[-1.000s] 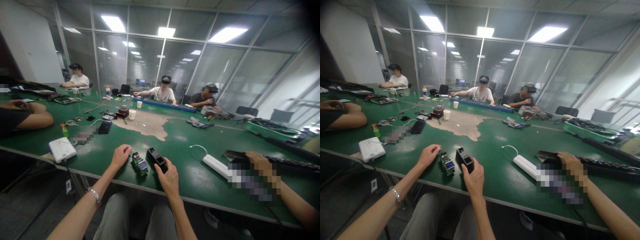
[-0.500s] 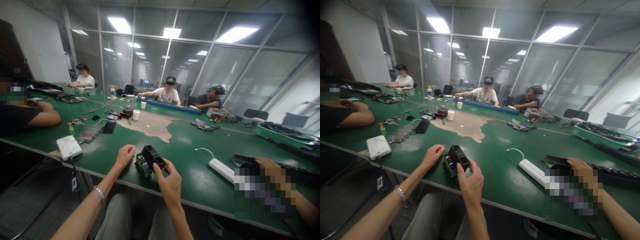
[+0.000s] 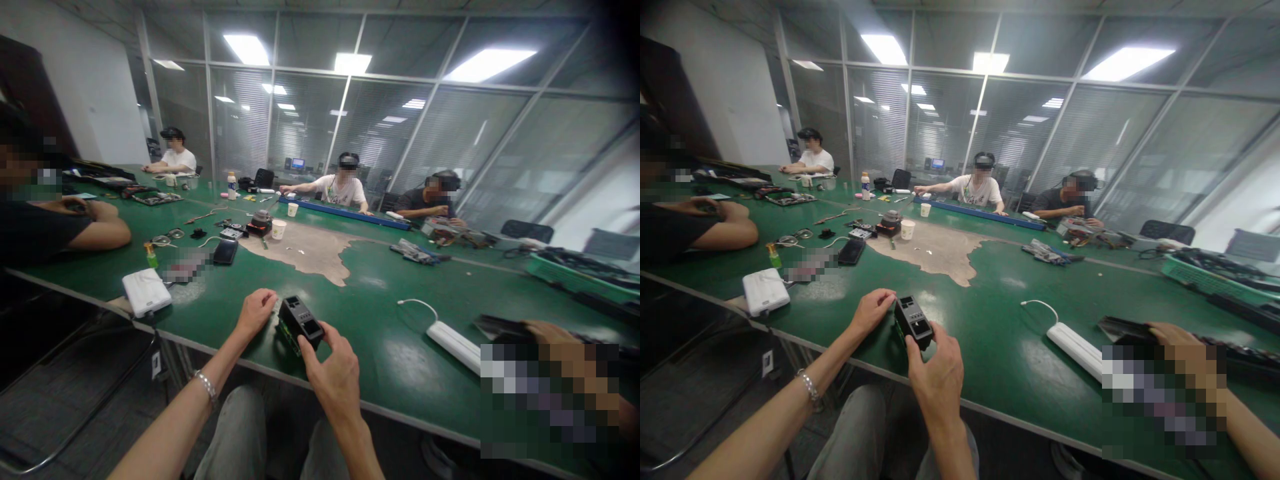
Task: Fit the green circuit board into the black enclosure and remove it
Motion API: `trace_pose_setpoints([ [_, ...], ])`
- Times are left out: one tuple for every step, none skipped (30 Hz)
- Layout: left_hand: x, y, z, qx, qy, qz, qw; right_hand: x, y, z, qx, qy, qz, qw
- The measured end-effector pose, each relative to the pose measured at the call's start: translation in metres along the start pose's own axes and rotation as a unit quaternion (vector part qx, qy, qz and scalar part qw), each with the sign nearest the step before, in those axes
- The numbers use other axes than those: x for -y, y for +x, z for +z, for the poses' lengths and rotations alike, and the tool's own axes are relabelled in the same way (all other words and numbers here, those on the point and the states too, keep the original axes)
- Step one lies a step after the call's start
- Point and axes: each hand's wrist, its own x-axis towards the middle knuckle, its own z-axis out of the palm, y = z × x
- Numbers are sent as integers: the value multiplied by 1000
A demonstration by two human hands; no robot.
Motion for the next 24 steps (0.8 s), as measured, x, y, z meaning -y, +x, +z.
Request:
trace_pose_setpoints([
  [0,0,0,1,-1,1,1000,0,-1,1,1,-2,-2,1000],
  [0,0,0,2,-3,1,1000,0,-2,2,0,-5,-1,1000],
  [0,-1,0,2,-4,2,1000,0,-3,2,0,-7,3,1000],
  [0,-1,0,2,-4,2,1000,-1,-3,3,0,-8,8,1000],
  [0,-1,0,2,-4,2,1000,-1,-3,3,2,-9,12,1000],
  [-1,-1,-1,2,-4,1,1000,-1,-3,3,4,-9,15,1000],
  [-1,-1,-1,2,-4,0,1000,-1,-3,3,7,-9,16,1000],
  [-1,0,-1,3,-4,-2,1000,-1,-3,2,9,-9,16,1000],
  [-1,0,0,5,-4,-4,1000,0,-3,2,10,-10,15,1000],
  [-1,0,0,6,-3,-6,1000,0,-3,1,10,-11,14,1000],
  [-1,0,0,7,-2,-7,1000,1,-3,1,11,-12,13,1000],
  [-1,0,0,6,-2,-7,1000,1,-3,1,11,-11,14,1000],
  [-1,0,0,5,-1,-6,1000,1,-3,1,12,-7,16,1000],
  [0,0,1,4,-1,-5,1000,0,-3,2,12,-1,18,1000],
  [0,0,1,3,-2,-5,1000,0,-3,3,12,5,22,1000],
  [0,0,1,3,-2,-6,1000,-1,-2,4,12,13,26,1000],
  [0,0,1,2,-3,-6,1000,-3,-1,5,11,20,31,999],
  [0,0,0,2,-4,-6,1000,-4,0,5,10,27,35,999],
  [0,0,0,2,-4,-6,1000,-5,1,6,7,32,39,999],
  [0,-1,0,2,-5,-5,1000,-5,3,6,3,36,42,998],
  [0,-1,0,2,-5,-4,1000,-6,5,5,0,37,44,998],
  [0,0,1,2,-5,-3,1000,-6,7,5,-3,35,44,998],
  [0,0,1,2,-4,-4,1000,-6,9,4,-3,30,44,999],
  [0,0,1,1,-3,-6,1000,-5,11,3,0,23,43,999],
])
